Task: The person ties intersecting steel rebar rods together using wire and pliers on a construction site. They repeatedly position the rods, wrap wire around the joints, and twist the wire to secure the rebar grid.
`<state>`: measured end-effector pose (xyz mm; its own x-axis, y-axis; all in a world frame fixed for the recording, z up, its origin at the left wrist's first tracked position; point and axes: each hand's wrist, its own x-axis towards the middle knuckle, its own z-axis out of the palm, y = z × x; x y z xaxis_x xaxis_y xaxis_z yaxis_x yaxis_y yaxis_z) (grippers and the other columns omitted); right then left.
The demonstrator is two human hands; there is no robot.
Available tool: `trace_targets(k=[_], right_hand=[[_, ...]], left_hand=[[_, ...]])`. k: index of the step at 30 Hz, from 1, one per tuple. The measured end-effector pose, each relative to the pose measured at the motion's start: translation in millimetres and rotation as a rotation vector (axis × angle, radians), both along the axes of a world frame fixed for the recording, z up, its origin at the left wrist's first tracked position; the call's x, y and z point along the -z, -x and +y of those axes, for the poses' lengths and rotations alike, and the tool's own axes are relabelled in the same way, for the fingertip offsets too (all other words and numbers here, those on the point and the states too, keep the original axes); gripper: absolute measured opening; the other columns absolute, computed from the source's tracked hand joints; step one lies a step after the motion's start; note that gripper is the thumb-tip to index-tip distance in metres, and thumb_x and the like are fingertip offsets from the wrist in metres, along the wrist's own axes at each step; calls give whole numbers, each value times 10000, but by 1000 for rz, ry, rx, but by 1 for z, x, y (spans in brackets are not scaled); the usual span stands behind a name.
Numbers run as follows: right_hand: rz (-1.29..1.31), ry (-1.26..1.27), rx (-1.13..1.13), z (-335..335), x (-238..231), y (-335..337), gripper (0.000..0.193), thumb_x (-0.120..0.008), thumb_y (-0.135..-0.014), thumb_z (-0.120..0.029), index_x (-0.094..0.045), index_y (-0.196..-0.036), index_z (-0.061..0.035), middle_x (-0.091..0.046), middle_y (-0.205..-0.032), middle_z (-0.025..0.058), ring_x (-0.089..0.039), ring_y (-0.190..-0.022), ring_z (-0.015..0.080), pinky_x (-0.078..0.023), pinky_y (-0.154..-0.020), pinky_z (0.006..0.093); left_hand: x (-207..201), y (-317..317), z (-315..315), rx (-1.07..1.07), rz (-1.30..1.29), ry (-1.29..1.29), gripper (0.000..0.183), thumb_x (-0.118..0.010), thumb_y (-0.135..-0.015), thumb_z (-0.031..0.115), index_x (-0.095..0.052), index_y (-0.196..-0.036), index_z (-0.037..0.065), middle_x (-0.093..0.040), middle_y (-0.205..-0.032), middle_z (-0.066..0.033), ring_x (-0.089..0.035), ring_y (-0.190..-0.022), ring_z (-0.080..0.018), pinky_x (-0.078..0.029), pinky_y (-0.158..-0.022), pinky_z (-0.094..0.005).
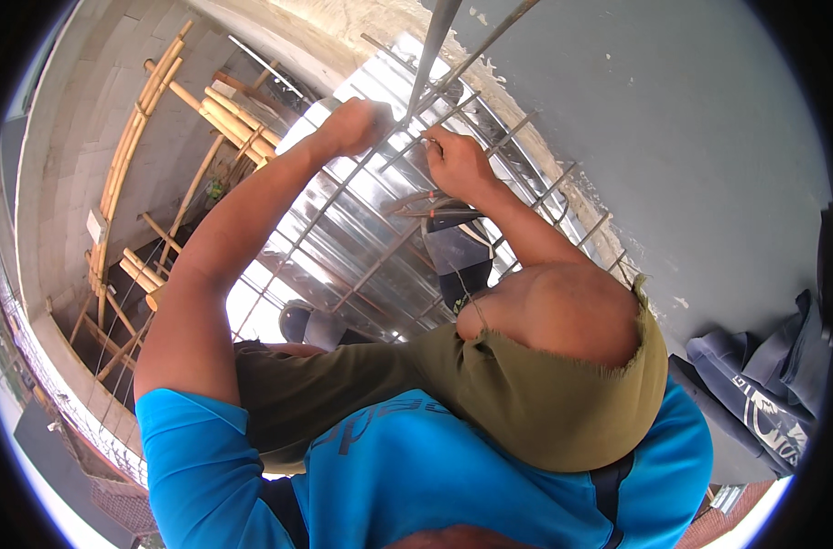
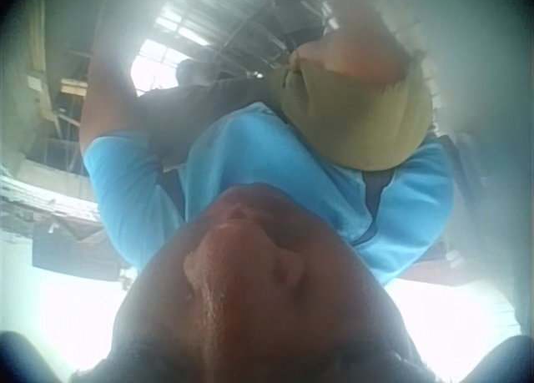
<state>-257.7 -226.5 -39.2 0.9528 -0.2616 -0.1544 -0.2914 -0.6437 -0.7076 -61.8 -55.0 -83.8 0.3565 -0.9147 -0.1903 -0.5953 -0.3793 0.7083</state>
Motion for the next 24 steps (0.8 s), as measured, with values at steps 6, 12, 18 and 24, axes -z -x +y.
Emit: trace_targets(k=[6,12,18,24], right_hand=[[-70,-102,59,9,8,11,232,-606,-997,-129,-729,-1149,-4,-745,-908,268,-732,-877,463,-576,-786,529],[-39,62,-7,-10,-1,-5,240,-625,-971,-131,-769,-1148,-57,-771,-992,232,-742,-922,430,-589,-839,519],[24,77,-71,-23,-1,-21,280,-604,-979,-143,-783,-1191,-108,-778,-1017,216,-740,-973,421,-585,-874,525],[-52,228,-196,-22,-4,-37,319,-593,-929,-92,-781,-1187,-103,-781,-1063,200,-750,-969,407,-592,-872,519]], left_hand=[[3,7,-3,-67,38,-27,153,-685,-935,104,-758,-1045,27,-790,-932,-159,-769,-865,-291,-580,-803,-405],[14,3,1,-39,98,1,156,-695,-940,45,-712,-1093,16,-800,-978,-156,-783,-925,-270,-583,-820,-383],[9,9,10,-32,140,1,180,-672,-958,40,-671,-1138,30,-796,-1011,-185,-775,-978,-359,-589,-858,-430],[4,3,16,-40,15,-1,200,-679,-977,122,-730,-1153,43,-794,-1023,-180,-770,-936,-356,-594,-847,-440]])
